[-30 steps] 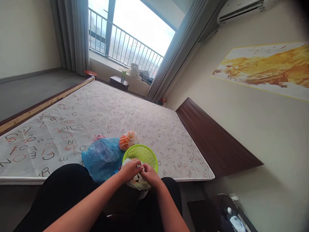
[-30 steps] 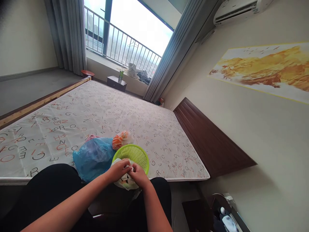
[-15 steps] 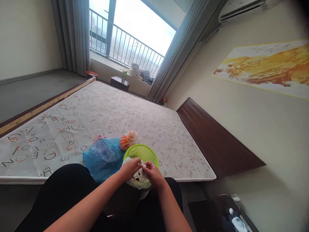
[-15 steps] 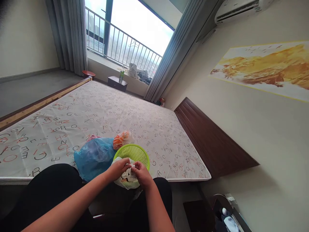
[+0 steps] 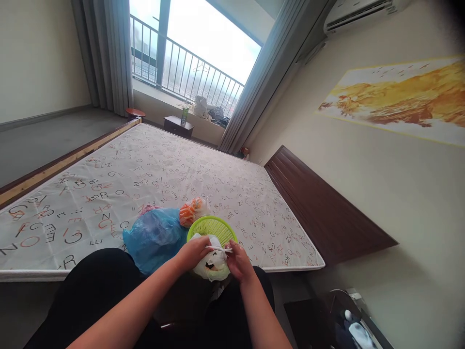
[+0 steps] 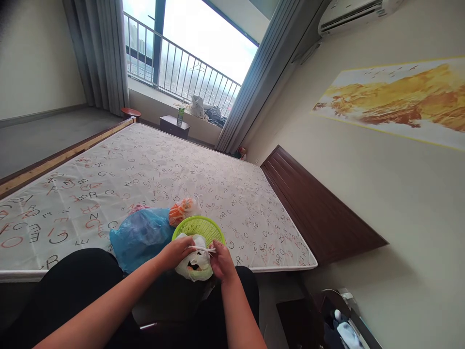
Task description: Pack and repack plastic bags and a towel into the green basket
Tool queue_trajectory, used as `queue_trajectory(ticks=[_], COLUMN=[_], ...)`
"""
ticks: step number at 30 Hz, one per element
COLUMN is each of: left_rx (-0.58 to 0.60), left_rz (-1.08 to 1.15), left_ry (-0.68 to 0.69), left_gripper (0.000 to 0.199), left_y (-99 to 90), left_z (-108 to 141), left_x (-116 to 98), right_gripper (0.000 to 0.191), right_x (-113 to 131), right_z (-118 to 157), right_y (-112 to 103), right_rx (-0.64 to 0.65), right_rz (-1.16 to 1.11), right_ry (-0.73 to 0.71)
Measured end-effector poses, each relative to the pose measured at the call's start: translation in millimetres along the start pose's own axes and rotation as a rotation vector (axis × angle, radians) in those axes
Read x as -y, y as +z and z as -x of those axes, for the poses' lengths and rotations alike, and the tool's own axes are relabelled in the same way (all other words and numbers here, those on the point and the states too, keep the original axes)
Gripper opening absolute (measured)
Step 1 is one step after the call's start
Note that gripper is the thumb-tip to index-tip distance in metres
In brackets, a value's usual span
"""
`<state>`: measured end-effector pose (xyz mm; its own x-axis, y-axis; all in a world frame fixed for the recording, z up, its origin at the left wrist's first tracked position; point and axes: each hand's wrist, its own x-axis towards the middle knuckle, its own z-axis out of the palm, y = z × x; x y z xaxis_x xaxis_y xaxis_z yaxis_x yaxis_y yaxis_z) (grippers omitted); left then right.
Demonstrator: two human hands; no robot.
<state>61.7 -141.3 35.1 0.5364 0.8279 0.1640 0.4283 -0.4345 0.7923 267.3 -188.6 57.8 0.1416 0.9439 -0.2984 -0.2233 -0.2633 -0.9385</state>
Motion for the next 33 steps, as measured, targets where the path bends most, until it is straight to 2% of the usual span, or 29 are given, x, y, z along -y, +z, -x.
queue_trajectory(ticks=[3,8,12,15,19,23,26,27,31,33], left_rx=[-0.004,-0.01,-0.041,-0.059,-0.094,-0.166,-0.169,-0.155,-0.077,-0.064], left_rz=[-0.048,-0.079,-0.126,-0.12,-0.067,0.002,0.034,0.043,0.083,0.098], left_ry=[0.001,0.048,0.081,0.039,-0.043,-0.07,-0.069,-0.063,-0.03,-0.032], left_gripper=[0.021,0.014,0.015,0.017,0.025,0.031,0.031,0.031,0.028,0.027], left_y=[-9.1,-30.8,-46.0,-50.7,-50.5,-48.7,-44.6,-42.5,-32.4,-28.6], left_z=[-3,-6,-7,-7,-7,-10,-11,-11,-8,-7], left_x=[8,15,15,20,38,52,51,48,34,28], right_gripper=[0.053,0.058,0.059,0.058,0.057,0.052,0.047,0.05,0.084,0.089], right_x=[5,24,36,36,26,14,6,3,-9,-16], right_z=[-8,-20,-26,-31,-29,-17,-4,-1,3,0], right_y=[-19,-55,-67,-65,-58,-52,-44,-40,-21,-11], right_rx=[-0.081,-0.079,-0.084,-0.113,-0.157,-0.105,-0.056,-0.038,0.05,0.124], right_rz=[0.09,0.38,0.505,0.519,0.486,0.33,0.359,0.397,0.639,0.772], right_ry=[0.007,-0.013,-0.066,-0.099,-0.174,-0.181,-0.207,-0.219,-0.262,-0.271])
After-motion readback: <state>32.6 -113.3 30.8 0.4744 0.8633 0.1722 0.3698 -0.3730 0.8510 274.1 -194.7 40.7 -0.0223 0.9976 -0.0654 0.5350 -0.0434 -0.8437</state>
